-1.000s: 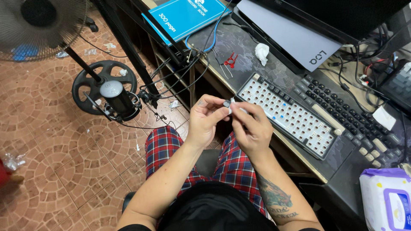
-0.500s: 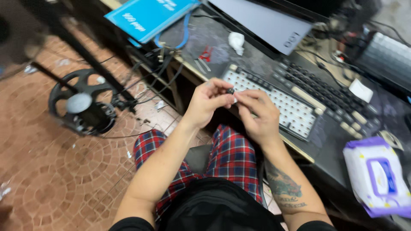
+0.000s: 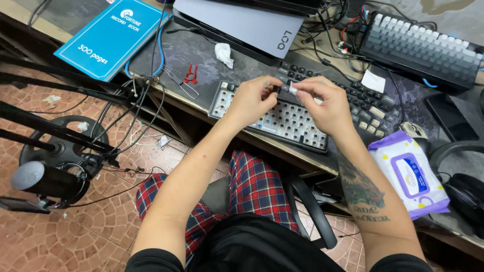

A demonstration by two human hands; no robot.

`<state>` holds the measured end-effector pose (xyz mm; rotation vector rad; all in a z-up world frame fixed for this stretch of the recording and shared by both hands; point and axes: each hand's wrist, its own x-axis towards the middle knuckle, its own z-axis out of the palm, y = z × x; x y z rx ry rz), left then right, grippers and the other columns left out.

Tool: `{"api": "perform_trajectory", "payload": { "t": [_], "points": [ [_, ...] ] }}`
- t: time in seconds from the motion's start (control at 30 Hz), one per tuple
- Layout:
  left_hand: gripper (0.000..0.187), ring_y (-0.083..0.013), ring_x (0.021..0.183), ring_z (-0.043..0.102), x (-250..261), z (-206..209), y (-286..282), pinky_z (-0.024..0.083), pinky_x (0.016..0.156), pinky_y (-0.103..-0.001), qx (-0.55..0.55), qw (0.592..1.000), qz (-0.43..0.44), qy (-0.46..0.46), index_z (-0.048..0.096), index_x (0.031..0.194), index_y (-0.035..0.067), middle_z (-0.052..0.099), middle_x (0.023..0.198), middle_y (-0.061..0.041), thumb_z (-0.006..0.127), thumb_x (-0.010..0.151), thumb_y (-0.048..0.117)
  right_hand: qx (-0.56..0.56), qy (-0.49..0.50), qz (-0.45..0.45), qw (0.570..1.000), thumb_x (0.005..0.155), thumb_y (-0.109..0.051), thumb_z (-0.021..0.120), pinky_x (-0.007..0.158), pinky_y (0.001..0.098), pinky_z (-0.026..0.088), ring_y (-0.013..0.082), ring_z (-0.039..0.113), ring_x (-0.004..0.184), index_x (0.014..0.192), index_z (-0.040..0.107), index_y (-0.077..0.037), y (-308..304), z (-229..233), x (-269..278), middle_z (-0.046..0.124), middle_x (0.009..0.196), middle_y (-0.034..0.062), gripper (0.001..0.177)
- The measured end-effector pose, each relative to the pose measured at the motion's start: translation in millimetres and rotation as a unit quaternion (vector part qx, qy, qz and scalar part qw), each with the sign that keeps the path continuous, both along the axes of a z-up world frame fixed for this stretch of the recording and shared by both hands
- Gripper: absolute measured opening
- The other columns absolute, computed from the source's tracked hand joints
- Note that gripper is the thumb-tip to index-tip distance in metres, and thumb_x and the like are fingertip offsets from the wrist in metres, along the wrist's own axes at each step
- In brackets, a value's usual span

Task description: The person sits cross-legged and cleans individual keyboard keycaps using a white wipe. They pick up keycaps from a tray, wipe them thoroughly, and place them back into the tray.

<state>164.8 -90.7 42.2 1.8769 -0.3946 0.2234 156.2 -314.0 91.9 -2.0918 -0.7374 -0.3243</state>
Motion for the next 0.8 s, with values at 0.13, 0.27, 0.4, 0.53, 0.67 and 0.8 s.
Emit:
{"api": "perform_trajectory", "payload": {
  "t": [0.13,0.27,0.4,0.53,0.67,0.8],
  "points": [
    [0.023,-0.0268,0.105,0.066,0.1,-7.9,-4.9,0.045,0.101,-0.045,0.185,0.971,0.020,-0.153,0.075,0.110,0.014,0.071,0.107,-0.004,0.074,0.087,0.018,0.026,-0.017,-0.049,0.998,0.098,-0.006,0.072,0.082,0.0293,0.055,0.0173,0.070,0.096,0.115,0.077,-0.003,-0.5,-19.6,16.9,0.073,0.111,0.0111,0.019],
    [0.023,-0.0242,0.113,0.061,1.7,-12.8,-6.0,0.027,0.117,-0.056,0.249,0.953,0.010,-0.171,0.078,0.109,0.019,0.065,0.107,-0.001,0.074,0.088,0.025,0.032,-0.048,-0.072,0.996,0.098,-0.004,0.072,0.082,0.0283,0.056,0.0174,0.072,0.094,0.115,0.076,-0.003,0.2,-26.3,14.6,0.073,0.111,0.0113,0.018],
    [0.024,-0.0258,0.115,0.059,0.7,-14.7,-9.5,0.020,0.115,-0.064,0.281,0.943,0.025,-0.177,0.080,0.108,0.021,0.064,0.105,-0.002,0.075,0.085,0.027,0.017,-0.084,-0.063,0.994,0.098,-0.001,0.073,0.084,0.0282,0.058,0.0188,0.073,0.096,0.117,0.076,-0.003,-0.8,-24.6,12.5,0.073,0.111,0.0112,0.019],
    [0.021,-0.0253,0.110,0.059,-1.4,-13.5,-8.3,0.022,0.119,-0.062,0.294,0.940,0.050,-0.167,0.081,0.104,0.020,0.065,0.104,-0.001,0.075,0.084,0.025,0.033,-0.064,-0.064,0.995,0.098,-0.002,0.073,0.082,0.0273,0.057,0.0160,0.072,0.093,0.116,0.076,-0.003,-1.4,-20.6,10.0,0.072,0.110,0.0108,0.019],
    [0.018,-0.0251,0.112,0.061,-1.7,-16.5,-9.1,0.028,0.119,-0.058,0.272,0.943,0.052,-0.187,0.079,0.100,0.016,0.065,0.103,-0.001,0.075,0.084,0.023,0.034,-0.039,-0.069,0.996,0.097,-0.002,0.073,0.077,0.0267,0.056,0.0142,0.071,0.087,0.115,0.076,-0.004,2.3,-19.6,5.6,0.073,0.110,0.0104,0.018],
    [0.015,-0.0263,0.110,0.062,0.6,-14.1,-4.9,0.032,0.115,-0.057,0.279,0.931,0.050,-0.229,0.079,0.095,0.015,0.066,0.101,-0.002,0.076,0.081,0.022,0.017,-0.065,-0.066,0.996,0.097,-0.001,0.074,0.077,0.0269,0.056,0.0150,0.070,0.085,0.115,0.077,-0.004,1.5,-19.5,6.1,0.073,0.110,0.0107,0.019]
  ]
}}
